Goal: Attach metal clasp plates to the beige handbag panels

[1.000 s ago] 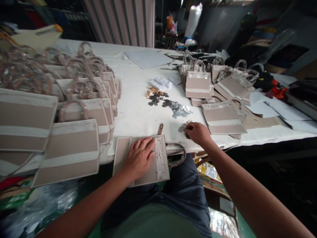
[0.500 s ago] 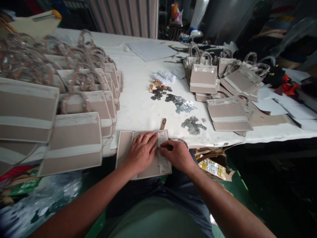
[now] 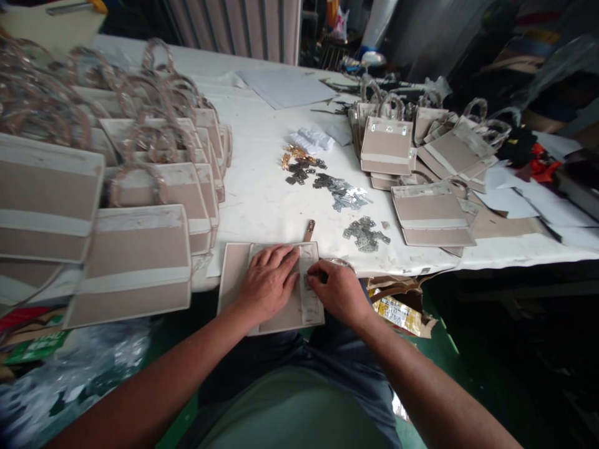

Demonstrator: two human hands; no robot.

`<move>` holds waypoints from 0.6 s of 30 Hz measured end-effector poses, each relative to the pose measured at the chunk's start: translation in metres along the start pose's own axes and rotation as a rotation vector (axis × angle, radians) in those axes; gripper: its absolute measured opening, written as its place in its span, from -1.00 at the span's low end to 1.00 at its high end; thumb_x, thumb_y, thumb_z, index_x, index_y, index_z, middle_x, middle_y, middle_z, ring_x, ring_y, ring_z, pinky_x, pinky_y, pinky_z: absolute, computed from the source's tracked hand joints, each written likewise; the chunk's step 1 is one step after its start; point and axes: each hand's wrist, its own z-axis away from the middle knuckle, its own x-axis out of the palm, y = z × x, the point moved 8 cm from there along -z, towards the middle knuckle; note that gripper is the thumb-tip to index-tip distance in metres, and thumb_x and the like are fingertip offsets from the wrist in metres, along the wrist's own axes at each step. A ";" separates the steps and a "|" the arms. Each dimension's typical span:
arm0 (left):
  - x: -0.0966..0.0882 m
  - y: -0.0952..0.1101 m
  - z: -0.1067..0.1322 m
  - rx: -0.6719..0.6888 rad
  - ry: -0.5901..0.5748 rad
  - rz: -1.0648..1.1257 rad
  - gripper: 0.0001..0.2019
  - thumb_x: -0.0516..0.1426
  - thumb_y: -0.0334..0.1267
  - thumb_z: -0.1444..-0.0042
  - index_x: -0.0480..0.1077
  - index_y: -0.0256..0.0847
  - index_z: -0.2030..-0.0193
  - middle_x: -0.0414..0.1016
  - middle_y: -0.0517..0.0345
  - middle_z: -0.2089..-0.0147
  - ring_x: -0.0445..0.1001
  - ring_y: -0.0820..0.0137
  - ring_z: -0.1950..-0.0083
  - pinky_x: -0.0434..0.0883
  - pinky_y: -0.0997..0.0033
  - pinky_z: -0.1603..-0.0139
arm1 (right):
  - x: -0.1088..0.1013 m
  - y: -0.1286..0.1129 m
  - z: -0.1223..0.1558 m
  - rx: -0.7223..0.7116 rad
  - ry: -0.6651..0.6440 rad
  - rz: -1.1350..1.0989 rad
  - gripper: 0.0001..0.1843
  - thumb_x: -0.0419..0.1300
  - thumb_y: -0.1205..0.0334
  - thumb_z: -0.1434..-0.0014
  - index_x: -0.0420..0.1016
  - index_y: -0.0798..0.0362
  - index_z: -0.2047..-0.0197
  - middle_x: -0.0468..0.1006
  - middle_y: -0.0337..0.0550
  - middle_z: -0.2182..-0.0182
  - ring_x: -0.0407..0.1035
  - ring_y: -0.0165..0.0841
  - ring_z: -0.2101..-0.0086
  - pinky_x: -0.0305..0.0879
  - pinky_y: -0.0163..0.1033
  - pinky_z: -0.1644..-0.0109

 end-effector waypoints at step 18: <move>0.001 0.000 0.000 -0.001 -0.006 0.002 -0.52 0.07 -0.21 -0.44 0.32 -0.16 -0.46 0.40 -0.03 -0.45 0.30 0.04 -0.45 0.30 -0.07 -0.43 | 0.002 -0.002 -0.002 0.043 0.018 0.064 -0.89 0.29 0.19 -0.22 0.66 -0.03 0.23 0.69 -0.22 0.37 0.54 -0.25 0.32 0.34 -0.21 0.17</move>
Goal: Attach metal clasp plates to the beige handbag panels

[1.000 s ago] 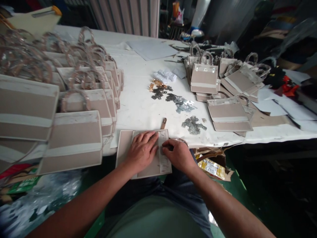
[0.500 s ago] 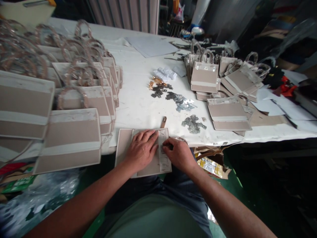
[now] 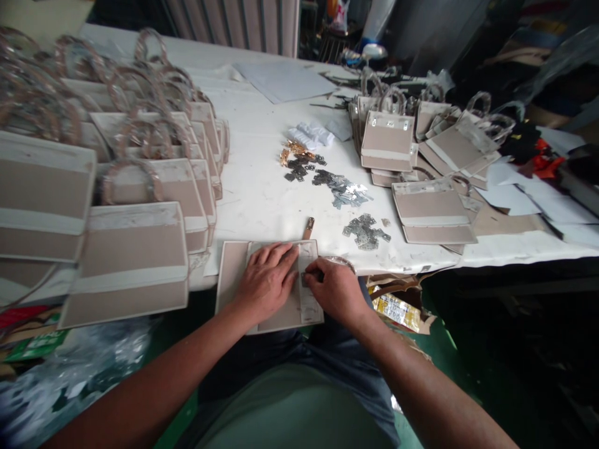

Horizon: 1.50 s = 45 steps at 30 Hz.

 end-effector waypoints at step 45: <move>0.001 0.001 -0.005 -0.016 -0.058 0.012 -0.40 0.19 -0.09 -0.35 0.30 -0.15 -0.48 0.38 -0.06 -0.46 0.29 -0.03 -0.45 0.25 -0.11 -0.46 | 0.003 0.008 0.009 -0.009 0.054 -0.197 -0.72 0.23 0.29 -0.18 0.75 0.02 0.13 0.75 -0.15 0.30 0.58 -0.23 0.31 0.45 -0.18 0.11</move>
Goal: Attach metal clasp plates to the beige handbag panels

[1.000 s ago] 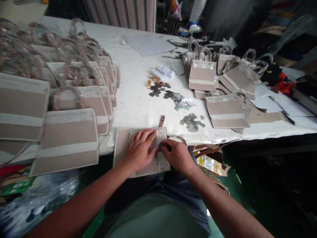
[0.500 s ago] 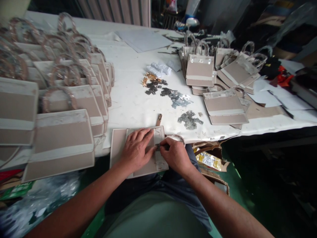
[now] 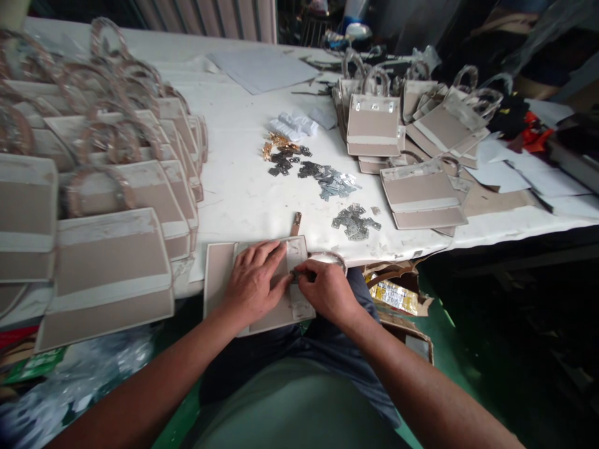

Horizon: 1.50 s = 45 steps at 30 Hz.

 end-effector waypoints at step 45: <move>0.004 -0.002 0.001 0.014 -0.019 0.001 -0.40 0.15 -0.07 -0.40 0.25 -0.16 -0.52 0.34 -0.09 -0.49 0.26 -0.03 -0.48 0.23 -0.12 -0.47 | 0.003 0.002 -0.004 -0.067 0.020 0.192 -0.86 0.26 0.24 -0.26 0.67 0.03 0.27 0.65 -0.14 0.41 0.51 -0.27 0.37 0.30 -0.24 0.25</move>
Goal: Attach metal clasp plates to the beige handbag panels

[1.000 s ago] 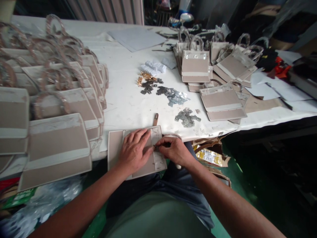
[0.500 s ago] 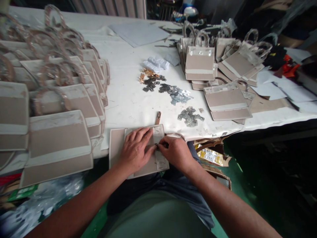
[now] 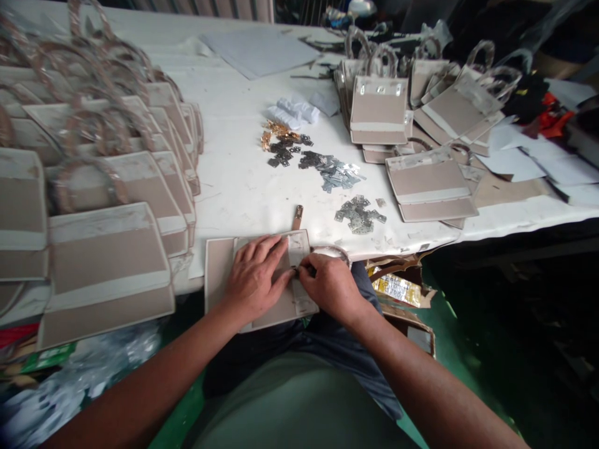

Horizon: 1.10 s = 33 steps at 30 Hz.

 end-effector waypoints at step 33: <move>-0.002 0.001 0.001 0.003 0.011 0.003 -0.40 0.16 -0.07 -0.38 0.26 -0.15 -0.51 0.34 -0.07 -0.49 0.26 -0.03 -0.47 0.23 -0.11 -0.47 | -0.009 -0.006 -0.008 0.026 -0.028 0.008 -0.91 0.30 0.24 -0.24 0.66 0.01 0.25 0.68 -0.17 0.37 0.51 -0.27 0.34 0.31 -0.23 0.20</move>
